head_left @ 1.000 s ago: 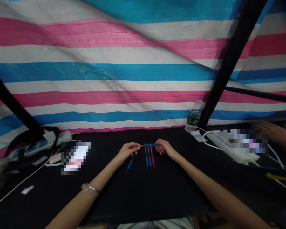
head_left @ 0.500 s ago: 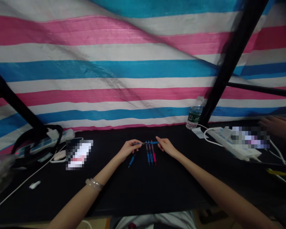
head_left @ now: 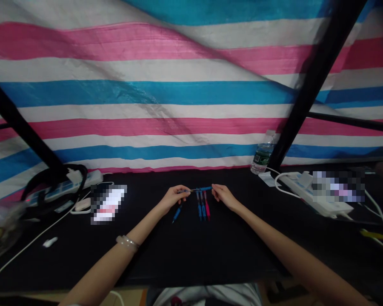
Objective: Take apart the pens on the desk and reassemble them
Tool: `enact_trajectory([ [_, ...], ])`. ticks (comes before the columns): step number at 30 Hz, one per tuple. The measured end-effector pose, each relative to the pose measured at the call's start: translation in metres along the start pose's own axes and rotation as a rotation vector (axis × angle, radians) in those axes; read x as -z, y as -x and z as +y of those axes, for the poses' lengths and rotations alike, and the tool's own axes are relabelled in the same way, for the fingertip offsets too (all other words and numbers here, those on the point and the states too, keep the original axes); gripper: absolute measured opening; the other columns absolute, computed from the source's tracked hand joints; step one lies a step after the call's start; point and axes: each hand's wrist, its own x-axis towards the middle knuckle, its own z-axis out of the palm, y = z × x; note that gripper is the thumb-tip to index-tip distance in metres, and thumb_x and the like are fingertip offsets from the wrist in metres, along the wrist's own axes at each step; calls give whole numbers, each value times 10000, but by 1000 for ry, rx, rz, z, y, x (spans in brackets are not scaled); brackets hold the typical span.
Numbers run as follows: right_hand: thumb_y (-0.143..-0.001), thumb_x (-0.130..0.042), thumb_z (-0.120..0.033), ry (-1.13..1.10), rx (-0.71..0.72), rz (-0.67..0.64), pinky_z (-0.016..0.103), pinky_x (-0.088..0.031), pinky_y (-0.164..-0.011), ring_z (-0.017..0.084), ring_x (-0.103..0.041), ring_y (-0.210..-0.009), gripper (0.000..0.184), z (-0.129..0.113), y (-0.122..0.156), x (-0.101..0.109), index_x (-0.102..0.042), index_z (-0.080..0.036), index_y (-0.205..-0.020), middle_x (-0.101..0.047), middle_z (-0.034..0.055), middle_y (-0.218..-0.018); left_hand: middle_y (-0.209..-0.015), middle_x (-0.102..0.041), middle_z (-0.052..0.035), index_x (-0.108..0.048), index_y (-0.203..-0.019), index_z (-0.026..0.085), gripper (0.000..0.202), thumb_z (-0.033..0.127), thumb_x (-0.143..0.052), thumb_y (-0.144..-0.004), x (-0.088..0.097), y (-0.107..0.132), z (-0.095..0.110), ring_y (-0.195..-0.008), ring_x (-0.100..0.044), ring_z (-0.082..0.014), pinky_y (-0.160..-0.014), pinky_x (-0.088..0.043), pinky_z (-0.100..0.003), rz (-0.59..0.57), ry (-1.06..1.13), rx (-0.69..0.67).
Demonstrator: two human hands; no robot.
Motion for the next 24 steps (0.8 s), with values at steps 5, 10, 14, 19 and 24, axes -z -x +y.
enact_trajectory([
  [5, -822, -320, -615, 108, 38, 20, 250, -296, -464, 86, -363, -386, 615, 3, 0, 0, -370, -192, -378, -356, -23, -381, -586, -538, 20, -630, -854, 149, 306, 376, -665, -652, 0, 1, 1, -541, -498, -90, -435, -314, -175, -4, 11, -9],
  [10, -804, -388, -577, 53, 16, 41, 243, -297, -442, 89, -371, -393, 514, -1, 1, -1, -424, -191, -467, -393, -30, -432, -657, -552, 8, -619, -842, 149, 289, 374, -651, -663, -1, 1, 3, -557, -504, -89, -443, -324, -180, -9, 16, -10],
  [14, -753, -486, -434, -61, 3, 8, 224, -250, -394, 78, -349, -388, 299, -8, 2, 0, -422, -197, -581, -424, -44, -509, -658, -541, 10, -609, -840, 152, 272, 366, -643, -677, -2, -1, 3, -556, -501, -86, -436, -314, -174, -8, -5, -10],
  [19, -774, -455, -484, -2, 16, -49, 233, -246, -422, 82, -329, -415, 392, -8, 1, 0, -372, -197, -521, -379, -39, -482, -650, -550, 11, -592, -801, 157, 253, 367, -653, -672, -5, -2, 1, -553, -510, -87, -432, -309, -172, 16, -23, -33],
  [24, -788, -381, -622, 101, 27, -28, 250, -236, -442, 85, -278, -397, 541, -7, 1, -3, -283, -210, -450, -294, -46, -403, -629, -575, 3, -599, -820, 160, 269, 369, -666, -666, -3, -2, 1, -560, -521, -96, -445, -318, -177, 7, -19, -38],
])
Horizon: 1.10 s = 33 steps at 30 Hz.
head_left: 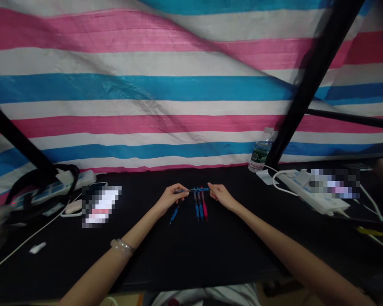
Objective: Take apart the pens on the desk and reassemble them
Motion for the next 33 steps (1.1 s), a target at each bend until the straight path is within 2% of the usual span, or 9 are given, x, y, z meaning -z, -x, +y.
enact_trajectory([
  [5, -776, -423, -613, -44, -29, 6, 255, -196, -441, 76, -225, -393, 569, -7, 4, -1, -241, -213, -415, -229, -58, -391, -726, -639, -35, -606, -819, 147, 257, 349, -663, -671, -1, 0, 2, -580, -525, -94, -461, -318, -182, -10, 31, 12],
  [11, -742, -543, -521, -42, 9, -71, 246, -181, -462, 74, -245, -432, 496, -14, 7, 5, -311, -192, -453, -277, -61, -447, -745, -662, -41, -608, -820, 151, 277, 361, -678, -654, -6, 1, 2, -590, -541, -105, -473, -318, -190, -14, -14, 23],
  [22, -780, -491, -531, -77, 4, -139, 257, -149, -463, 68, -188, -422, 533, -8, 7, 6, -254, -198, -437, -227, -64, -432, -716, -650, -35, -592, -790, 138, 254, 367, -648, -695, -7, 5, 3, -586, -528, -96, -469, -303, -185, -25, -4, -31],
  [25, -783, -488, -528, -27, 56, -83, 248, -163, -468, 74, -209, -444, 502, -10, 8, 4, -288, -193, -466, -236, -60, -467, -689, -646, -32, -574, -774, 132, 257, 354, -665, -682, -8, 4, 5, -561, -525, -89, -452, -291, -178, -11, 39, -4],
  [28, -777, -504, -517, 79, 166, 37, 239, -190, -475, 86, -250, -479, 449, -9, 10, 0, -333, -193, -518, -253, -53, -514, -674, -649, -36, -554, -741, 129, 269, 348, -687, -660, -7, 3, 5, -545, -535, -90, -443, -293, -177, 9, 102, 28],
  [33, -823, -456, -480, 392, 318, 90, 230, -235, -486, 93, -305, -480, 382, -12, 18, -4, -388, -192, -582, -317, -45, -523, -812, -673, -84, -603, -818, 109, 304, 373, -667, -682, -4, 1, 5, -594, -563, -102, -467, -333, -184, 55, 168, 35],
])
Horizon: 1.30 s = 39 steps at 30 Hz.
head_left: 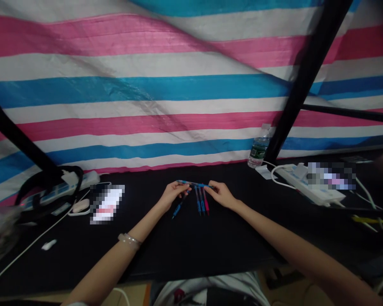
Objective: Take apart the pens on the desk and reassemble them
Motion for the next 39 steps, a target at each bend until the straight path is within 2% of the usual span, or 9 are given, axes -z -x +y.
enact_trajectory([
  [5, -869, -416, -370, 295, 298, -49, 232, -253, -526, 96, -372, -518, 316, -11, 4, 2, -443, -180, -617, -426, -19, -574, -888, -671, -103, -624, -890, 114, 361, 430, -618, -714, 0, 0, 1, -627, -577, -108, -478, -343, -178, 41, 38, 36],
  [9, -879, -408, -332, 503, 489, -43, 247, -268, -564, 114, -422, -569, 305, -14, 4, 0, -480, -174, -628, -480, 6, -590, -838, -664, -93, -625, -826, 107, 336, 423, -618, -712, -3, -2, 1, -628, -583, -109, -480, -348, -171, 59, 33, 41],
  [15, -870, -428, -360, 573, 604, -73, 249, -285, -566, 115, -439, -569, 319, -19, 4, -3, -512, -173, -625, -497, 11, -585, -829, -661, -89, -581, -824, 112, 309, 389, -640, -703, -9, -1, -1, -611, -591, -103, -465, -362, -161, 76, 87, 19],
  [18, -838, -470, -425, 462, 554, -87, 246, -312, -581, 120, -449, -580, 327, -21, 5, 0, -526, -169, -643, -507, 13, -593, -847, -658, -92, -513, -955, 131, 363, 342, -657, -697, -9, 0, -2, -595, -599, -110, -463, -399, -172, 104, 179, 26],
  [21, -850, -453, -402, 315, 414, -40, 243, -330, -579, 122, -453, -578, 307, -18, 6, 3, -543, -169, -671, -503, 10, -587, -782, -656, -60, -400, -1092, 164, 506, 305, -671, -688, -8, 0, -3, -537, -591, -112, -453, -428, -192, 141, 226, 0],
  [25, -872, -404, -401, 176, 199, 86, 241, -330, -552, 117, -446, -551, 347, -8, 3, 5, -540, -174, -647, -503, 11, -589, -672, -632, -6, -349, -1142, 182, 558, 315, -663, -700, -5, -3, -6, -503, -586, -113, -454, -446, -200, 181, 208, -43],
  [29, -871, -381, -446, 100, 22, 173, 232, -305, -511, 106, -403, -506, 403, 2, 0, 3, -518, -176, -605, -447, -11, -534, -698, -635, -8, -340, -1183, 196, 589, 328, -658, -705, 0, -7, -12, -530, -614, -126, -463, -454, -198, 167, 223, -69],
  [33, -863, -388, -465, 50, -49, 196, 224, -289, -494, 97, -373, -488, 414, 7, -2, 1, -512, -175, -595, -416, -26, -515, -717, -641, -14, -309, -1229, 212, 633, 303, -657, -708, 2, -8, -12, -563, -632, -139, -491, -478, -215, 163, 258, -79],
  [39, -854, -394, -490, 2, -101, 197, 225, -288, -486, 98, -387, -480, 426, 7, -2, 2, -514, -175, -592, -428, -27, -507, -675, -636, -11, -374, -1107, 192, 504, 296, -659, -705, -4, -2, -3, -564, -636, -158, -469, -474, -218, 133, 244, -95],
])
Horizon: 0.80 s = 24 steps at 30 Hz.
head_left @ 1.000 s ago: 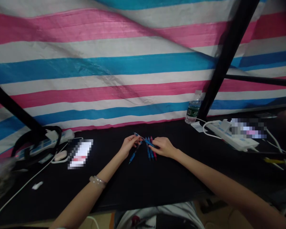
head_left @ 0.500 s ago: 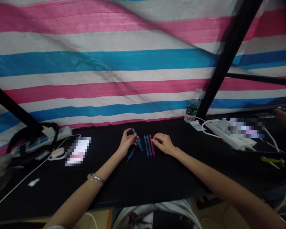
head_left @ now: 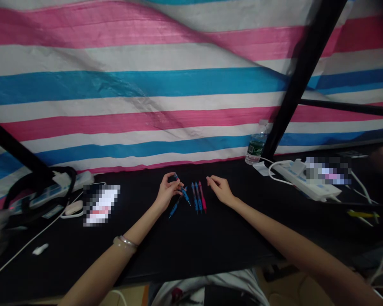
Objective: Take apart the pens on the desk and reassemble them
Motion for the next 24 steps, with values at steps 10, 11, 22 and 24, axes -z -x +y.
enact_trajectory([
  [10, -848, -405, -484, -15, -15, -3, 221, -280, -477, 96, -365, -481, 418, 1, -1, -2, -509, -171, -592, -409, -29, -503, -689, -640, -12, -349, -1125, 201, 523, 309, -652, -713, -6, 6, 2, -577, -637, -157, -491, -484, -226, -60, -21, -48],
  [11, -847, -406, -485, -6, -16, -2, 220, -280, -476, 95, -361, -480, 419, 2, -1, -2, -509, -171, -590, -407, -29, -502, -689, -640, -12, -348, -1126, 201, 522, 308, -651, -714, -7, 6, 2, -578, -637, -157, -493, -485, -227, -65, -23, -47],
  [22, -844, -406, -484, 25, 25, -13, 219, -275, -460, 92, -342, -477, 420, 4, 0, -2, -506, -170, -584, -390, -29, -504, -707, -646, -30, -325, -1160, 193, 550, 288, -643, -721, -10, 8, 4, -575, -633, -157, -499, -488, -235, -76, -14, -70],
  [24, -845, -405, -483, 32, 31, -16, 220, -274, -464, 92, -339, -475, 418, 3, 0, -2, -503, -171, -584, -384, -30, -500, -696, -646, -24, -338, -1122, 189, 512, 286, -641, -721, -11, 9, 4, -563, -628, -150, -497, -485, -233, -85, -25, -79],
])
